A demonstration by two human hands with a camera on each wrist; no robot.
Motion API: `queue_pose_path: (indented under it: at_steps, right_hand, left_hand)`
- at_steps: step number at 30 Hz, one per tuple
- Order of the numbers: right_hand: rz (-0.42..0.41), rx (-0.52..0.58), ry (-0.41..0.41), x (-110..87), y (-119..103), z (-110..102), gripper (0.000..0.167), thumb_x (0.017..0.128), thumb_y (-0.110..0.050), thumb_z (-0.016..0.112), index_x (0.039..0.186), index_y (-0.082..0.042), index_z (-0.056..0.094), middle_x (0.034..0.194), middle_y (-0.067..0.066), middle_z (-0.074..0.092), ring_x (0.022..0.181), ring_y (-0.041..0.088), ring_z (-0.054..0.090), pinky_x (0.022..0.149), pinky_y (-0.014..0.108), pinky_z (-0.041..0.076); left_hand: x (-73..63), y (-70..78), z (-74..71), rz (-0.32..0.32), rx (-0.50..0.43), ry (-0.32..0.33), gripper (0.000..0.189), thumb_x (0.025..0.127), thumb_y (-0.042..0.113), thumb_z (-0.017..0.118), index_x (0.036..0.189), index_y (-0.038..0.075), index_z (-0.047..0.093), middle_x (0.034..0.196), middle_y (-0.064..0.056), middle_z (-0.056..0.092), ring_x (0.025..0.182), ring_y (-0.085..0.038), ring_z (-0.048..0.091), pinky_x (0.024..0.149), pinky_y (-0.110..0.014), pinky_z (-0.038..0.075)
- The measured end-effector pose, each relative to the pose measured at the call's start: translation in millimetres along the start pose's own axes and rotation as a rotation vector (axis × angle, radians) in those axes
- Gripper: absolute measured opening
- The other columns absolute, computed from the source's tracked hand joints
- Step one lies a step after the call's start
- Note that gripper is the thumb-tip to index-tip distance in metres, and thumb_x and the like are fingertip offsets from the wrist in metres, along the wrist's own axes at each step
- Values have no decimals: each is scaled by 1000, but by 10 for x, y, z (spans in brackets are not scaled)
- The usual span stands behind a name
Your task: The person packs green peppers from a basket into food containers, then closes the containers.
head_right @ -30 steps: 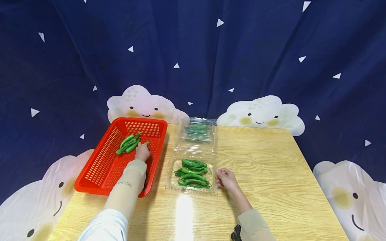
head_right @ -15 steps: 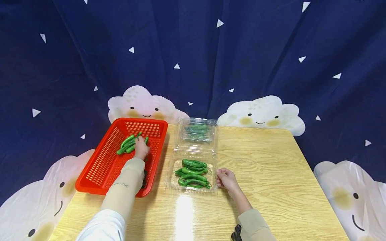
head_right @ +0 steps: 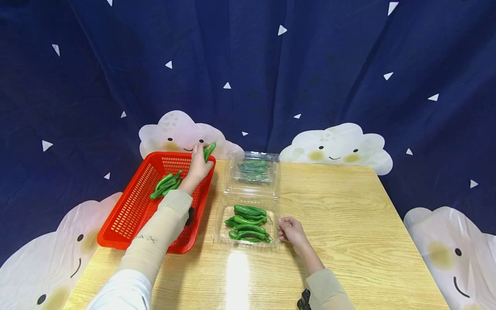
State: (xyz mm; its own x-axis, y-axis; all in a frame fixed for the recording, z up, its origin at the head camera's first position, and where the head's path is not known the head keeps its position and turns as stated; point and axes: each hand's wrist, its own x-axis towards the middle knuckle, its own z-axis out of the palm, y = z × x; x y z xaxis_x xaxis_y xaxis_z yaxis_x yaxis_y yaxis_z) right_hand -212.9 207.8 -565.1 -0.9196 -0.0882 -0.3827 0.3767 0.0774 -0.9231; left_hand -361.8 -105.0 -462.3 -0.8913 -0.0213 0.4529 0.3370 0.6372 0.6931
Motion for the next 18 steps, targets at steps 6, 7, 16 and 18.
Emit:
queue_pose_path:
  at_steps: [6, 7, 16, 18]
  right_hand:
    - [3, 16, 7, 7, 2, 6, 34, 97, -18, 44, 117, 9, 40, 80, 4, 52, 66, 11, 51, 57, 20, 46]
    - [3, 17, 8, 9, 5, 6, 34, 97, -18, 44, 117, 10, 40, 80, 4, 52, 66, 11, 51, 57, 20, 46]
    - [-3, 18, 5, 18, 13, -1, 35, 97, -18, 44, 117, 10, 40, 81, 5, 53, 63, 9, 50, 57, 20, 46]
    - [-4, 16, 3, 18, 13, -2, 35, 97, -19, 44, 117, 10, 40, 82, 5, 53, 63, 9, 50, 57, 20, 46]
  left_hand:
    - [-27, 399, 199, 273, 14, -231, 52, 66, -17, 59, 115, -8, 45, 117, -21, 43, 111, -34, 42, 100, -41, 33]
    - [-51, 465, 233, 305, 38, -287, 52, 67, -17, 59, 116, -7, 45, 118, -20, 43, 113, -33, 42, 101, -41, 32]
    - [-411, 894, 535, 407, 293, -790, 62, 75, -9, 64, 130, 5, 40, 136, -12, 36, 126, -29, 36, 103, -38, 33]
    - [-511, 927, 614, 425, 347, -873, 59, 79, -2, 66, 131, 8, 40, 139, -10, 35, 127, -27, 36, 104, -35, 32]
